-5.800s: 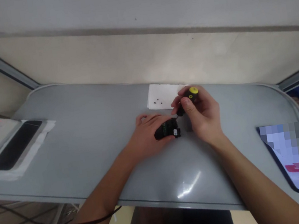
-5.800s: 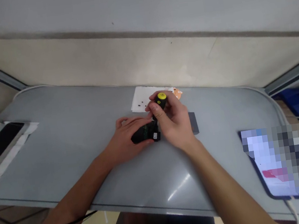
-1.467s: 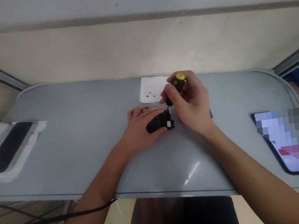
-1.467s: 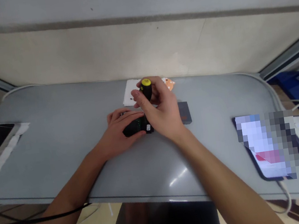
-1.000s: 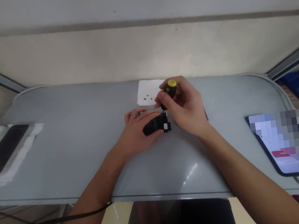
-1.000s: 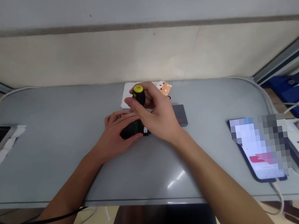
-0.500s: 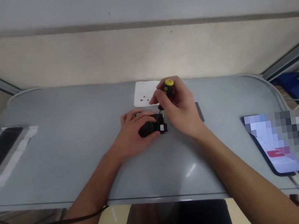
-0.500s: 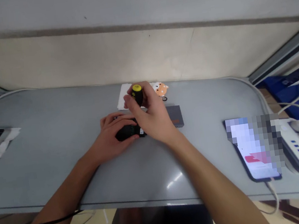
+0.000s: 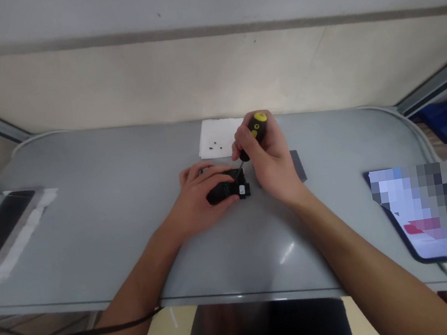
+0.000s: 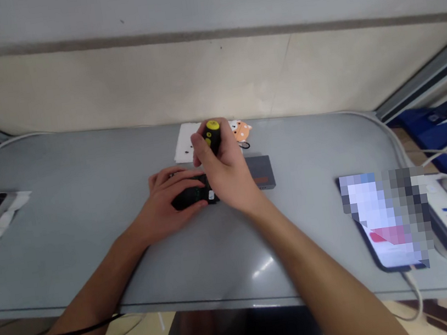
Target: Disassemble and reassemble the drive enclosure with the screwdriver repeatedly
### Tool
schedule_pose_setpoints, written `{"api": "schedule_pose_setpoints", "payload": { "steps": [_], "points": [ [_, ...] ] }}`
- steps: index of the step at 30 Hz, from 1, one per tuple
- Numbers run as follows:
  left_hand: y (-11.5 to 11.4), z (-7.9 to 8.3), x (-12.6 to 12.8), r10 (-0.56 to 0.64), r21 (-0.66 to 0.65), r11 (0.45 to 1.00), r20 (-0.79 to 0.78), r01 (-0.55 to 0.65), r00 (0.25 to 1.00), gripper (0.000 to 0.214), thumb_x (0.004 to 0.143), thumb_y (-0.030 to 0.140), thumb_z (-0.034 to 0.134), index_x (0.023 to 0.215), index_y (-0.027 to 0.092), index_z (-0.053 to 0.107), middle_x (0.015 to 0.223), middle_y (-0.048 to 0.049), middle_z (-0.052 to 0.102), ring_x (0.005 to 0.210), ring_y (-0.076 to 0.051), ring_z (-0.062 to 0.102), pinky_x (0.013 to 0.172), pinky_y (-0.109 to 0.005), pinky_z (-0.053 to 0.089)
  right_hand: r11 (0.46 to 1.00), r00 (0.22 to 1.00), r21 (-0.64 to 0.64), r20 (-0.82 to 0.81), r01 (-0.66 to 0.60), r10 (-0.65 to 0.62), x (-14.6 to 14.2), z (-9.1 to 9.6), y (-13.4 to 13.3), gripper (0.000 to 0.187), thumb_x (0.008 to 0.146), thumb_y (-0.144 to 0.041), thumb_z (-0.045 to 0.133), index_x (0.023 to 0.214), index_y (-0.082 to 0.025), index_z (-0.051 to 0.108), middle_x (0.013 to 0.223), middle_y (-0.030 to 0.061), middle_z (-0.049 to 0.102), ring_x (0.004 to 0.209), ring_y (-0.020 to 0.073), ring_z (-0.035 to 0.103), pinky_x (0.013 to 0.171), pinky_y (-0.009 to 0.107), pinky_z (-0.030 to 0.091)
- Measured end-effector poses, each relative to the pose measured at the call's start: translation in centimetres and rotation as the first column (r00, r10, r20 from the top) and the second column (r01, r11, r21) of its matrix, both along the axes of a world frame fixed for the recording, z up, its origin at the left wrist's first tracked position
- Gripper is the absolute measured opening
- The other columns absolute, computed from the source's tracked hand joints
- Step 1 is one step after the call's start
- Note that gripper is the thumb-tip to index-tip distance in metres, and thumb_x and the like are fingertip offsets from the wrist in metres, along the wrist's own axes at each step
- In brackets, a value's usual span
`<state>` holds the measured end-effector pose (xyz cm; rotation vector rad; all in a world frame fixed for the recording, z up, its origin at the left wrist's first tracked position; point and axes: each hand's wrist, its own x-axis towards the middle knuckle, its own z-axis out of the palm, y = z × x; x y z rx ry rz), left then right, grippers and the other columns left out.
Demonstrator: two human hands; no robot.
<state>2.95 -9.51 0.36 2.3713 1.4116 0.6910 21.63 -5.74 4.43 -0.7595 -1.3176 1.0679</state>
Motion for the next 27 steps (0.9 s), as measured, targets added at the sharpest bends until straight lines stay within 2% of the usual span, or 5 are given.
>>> {"api": "schedule_pose_setpoints", "payload": {
  "steps": [4,15,22,25,27],
  "points": [
    [-0.07,0.18,0.08,0.008,-0.010,1.000,0.010,-0.008,1.000,0.023,0.091,0.039,0.083,0.111,0.031,0.077,0.140,-0.0013,0.075,0.140,-0.034,0.052,0.118,-0.056,0.035,1.000,1.000,0.012,0.027,0.012,-0.012,0.10,-0.26,0.19,0.033,0.102,-0.058,0.062,0.100,-0.028,0.048,0.078,-0.0047,0.055,0.071,0.0116,0.060,0.073,0.031,0.054],
    [-0.11,0.13,0.04,-0.002,-0.003,1.000,0.016,0.002,1.000,0.023,0.091,0.039,0.083,0.111,0.029,0.076,0.141,-0.0015,0.074,0.139,-0.034,0.052,0.117,-0.056,0.035,1.000,1.000,0.027,0.011,0.004,-0.004,0.09,-0.02,0.06,0.028,0.102,-0.050,0.066,0.099,-0.028,0.049,0.079,-0.0044,0.054,0.069,0.0111,0.060,0.069,0.031,0.055],
    [-0.12,0.16,0.02,-0.002,-0.015,1.000,0.025,0.002,1.000,0.028,0.091,0.040,0.082,0.115,0.029,0.073,0.139,-0.0025,0.075,0.140,-0.033,0.053,0.118,-0.055,0.035,1.000,1.000,0.005,-0.015,-0.005,0.005,-0.04,-0.14,-0.04,0.038,0.098,-0.046,0.072,0.095,-0.029,0.039,0.085,-0.0052,0.056,0.067,0.0090,0.060,0.065,0.029,0.054],
    [-0.11,0.17,0.06,-0.001,-0.009,1.000,0.015,0.001,1.000,0.024,0.092,0.039,0.081,0.113,0.029,0.074,0.138,-0.0026,0.075,0.139,-0.034,0.053,0.118,-0.056,0.035,1.000,1.000,0.006,0.027,0.009,-0.010,0.14,-0.28,-0.03,0.039,0.096,-0.053,0.073,0.096,-0.029,0.043,0.082,-0.0055,0.053,0.063,0.0090,0.056,0.062,0.029,0.051],
    [-0.10,0.16,0.09,0.004,-0.010,1.000,0.009,-0.004,1.000,0.022,0.092,0.039,0.081,0.111,0.030,0.075,0.139,-0.0025,0.074,0.140,-0.034,0.052,0.118,-0.056,0.035,1.000,0.997,0.011,0.071,0.006,-0.007,0.37,-0.37,0.12,0.038,0.097,-0.062,0.068,0.104,-0.029,0.051,0.081,-0.0043,0.052,0.064,0.0106,0.056,0.063,0.030,0.052]
  ]
}}
